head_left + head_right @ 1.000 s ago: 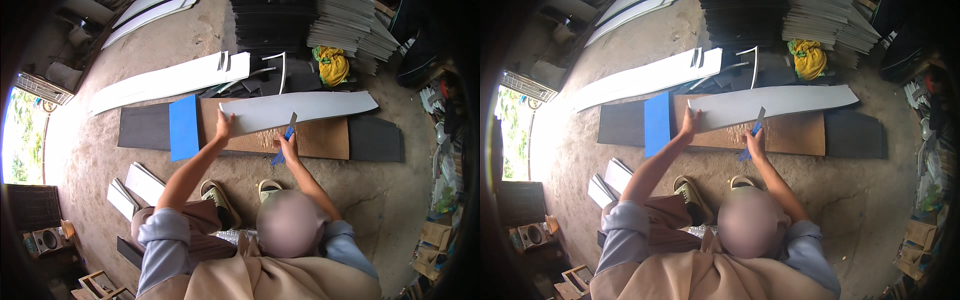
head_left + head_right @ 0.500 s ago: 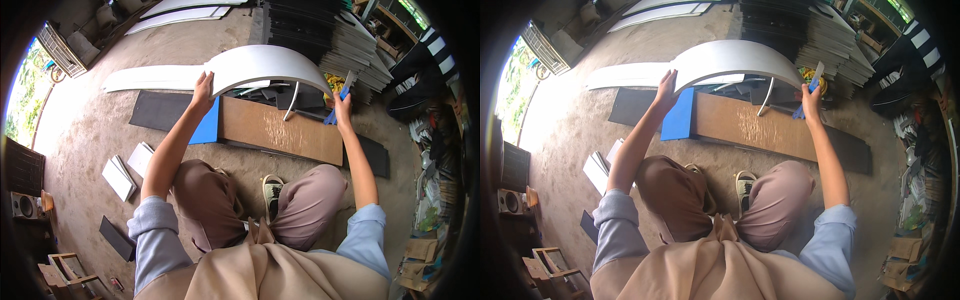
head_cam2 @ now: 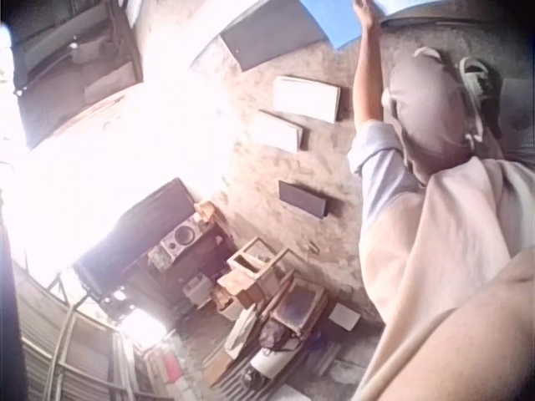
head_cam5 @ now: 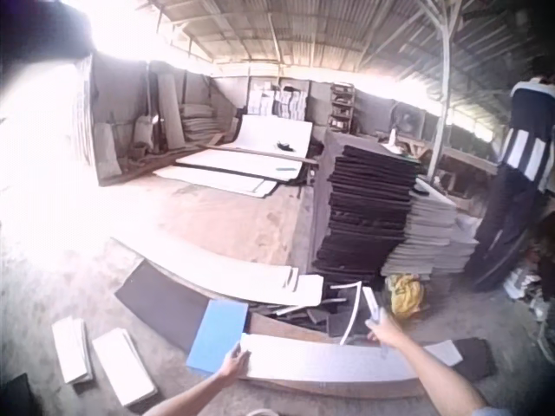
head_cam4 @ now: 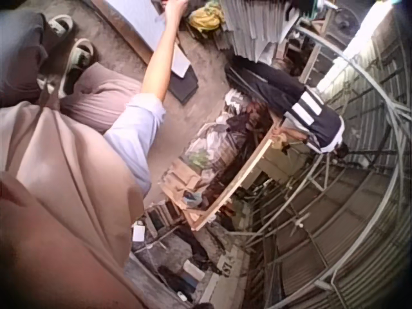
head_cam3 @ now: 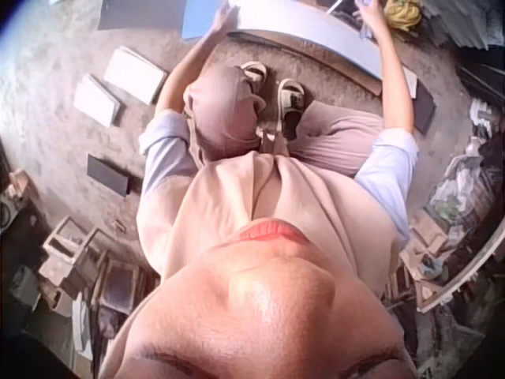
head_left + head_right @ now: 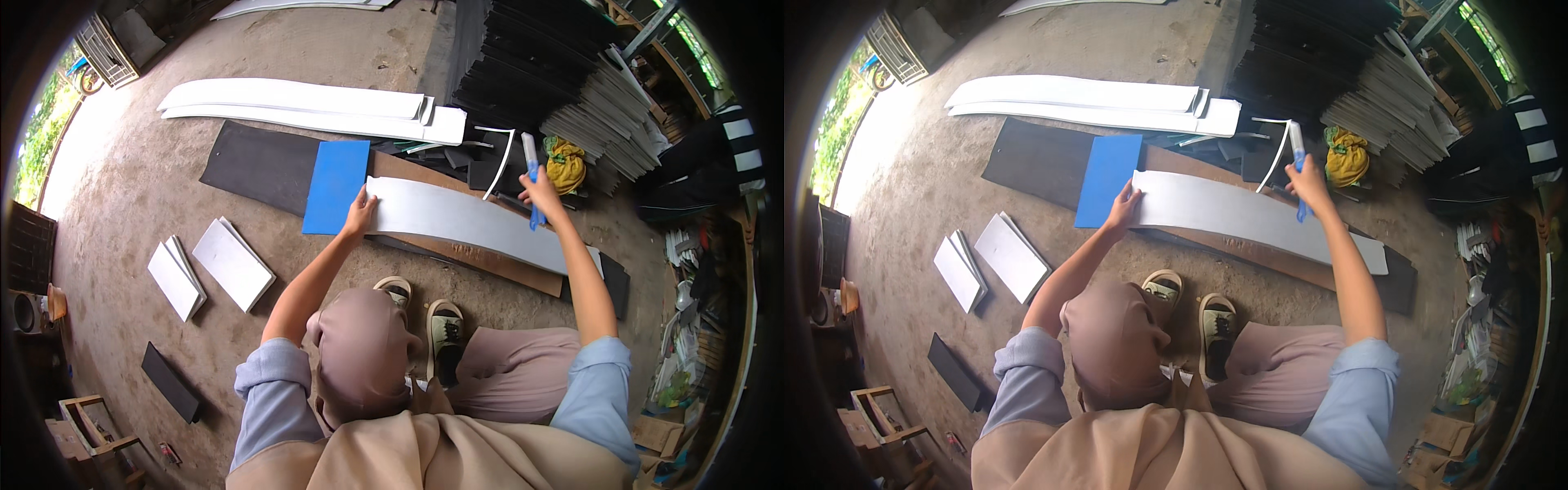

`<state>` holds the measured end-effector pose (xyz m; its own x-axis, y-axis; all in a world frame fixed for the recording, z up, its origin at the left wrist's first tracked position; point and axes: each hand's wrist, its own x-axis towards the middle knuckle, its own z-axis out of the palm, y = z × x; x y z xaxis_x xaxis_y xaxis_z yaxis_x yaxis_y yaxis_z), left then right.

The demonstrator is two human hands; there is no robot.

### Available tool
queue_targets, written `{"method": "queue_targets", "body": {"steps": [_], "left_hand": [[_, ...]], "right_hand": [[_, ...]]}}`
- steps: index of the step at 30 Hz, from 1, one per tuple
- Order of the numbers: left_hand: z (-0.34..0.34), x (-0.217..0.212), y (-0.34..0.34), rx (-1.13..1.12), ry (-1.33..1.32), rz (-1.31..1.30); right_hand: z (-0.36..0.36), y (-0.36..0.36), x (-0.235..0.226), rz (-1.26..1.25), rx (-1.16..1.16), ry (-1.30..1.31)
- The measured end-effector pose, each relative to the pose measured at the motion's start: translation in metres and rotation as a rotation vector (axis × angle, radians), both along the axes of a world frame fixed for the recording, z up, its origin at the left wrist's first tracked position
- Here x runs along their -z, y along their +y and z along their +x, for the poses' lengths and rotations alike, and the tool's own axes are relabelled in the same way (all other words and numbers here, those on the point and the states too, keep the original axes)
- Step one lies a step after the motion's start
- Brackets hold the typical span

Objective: The person sits on the floor and uses a utility knife to cut white and blue sheets of material. They repeatedly align the sheets, cut along edges, and stack the cut pieces.

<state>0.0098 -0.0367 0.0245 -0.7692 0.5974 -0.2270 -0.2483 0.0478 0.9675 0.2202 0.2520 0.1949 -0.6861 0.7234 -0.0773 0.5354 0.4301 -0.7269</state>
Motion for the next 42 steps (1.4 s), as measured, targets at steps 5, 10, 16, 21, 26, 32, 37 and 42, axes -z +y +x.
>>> {"method": "queue_targets", "body": {"steps": [5, 10, 16, 21, 26, 32, 37, 42], "left_hand": [[-0.003, 0.052, 0.011, -0.015, 0.138, -0.109], [0.005, 0.019, 0.020, -0.187, 0.450, -0.481], [0.023, 0.015, -0.008, -0.698, 0.266, -0.895], [0.000, 0.052, -0.022, -1.133, -0.334, -0.553], [-0.008, 0.053, -0.032, -1.042, -0.252, -0.021], [-0.027, 0.031, -0.039, -0.763, 0.023, 0.136], [-0.026, 0.019, -0.009, -0.298, 0.113, 0.020], [-0.014, 0.049, 0.032, -0.147, 0.246, -0.172]], "right_hand": [[-0.022, -0.019, 0.125, -0.153, -0.146, -0.259], [-0.039, -0.067, 0.202, 0.101, -0.053, -0.229], [-0.048, -0.070, 0.218, -0.014, 0.037, -0.247], [-0.054, -0.071, 0.214, 0.023, -0.001, -0.248], [-0.053, -0.079, 0.220, 0.143, 0.062, -0.146], [-0.025, -0.049, 0.221, -0.420, 0.345, 0.135], [0.010, -0.025, 0.189, -0.450, 0.617, 0.440], [0.012, -0.024, 0.191, -0.475, 0.608, 0.337]]}}
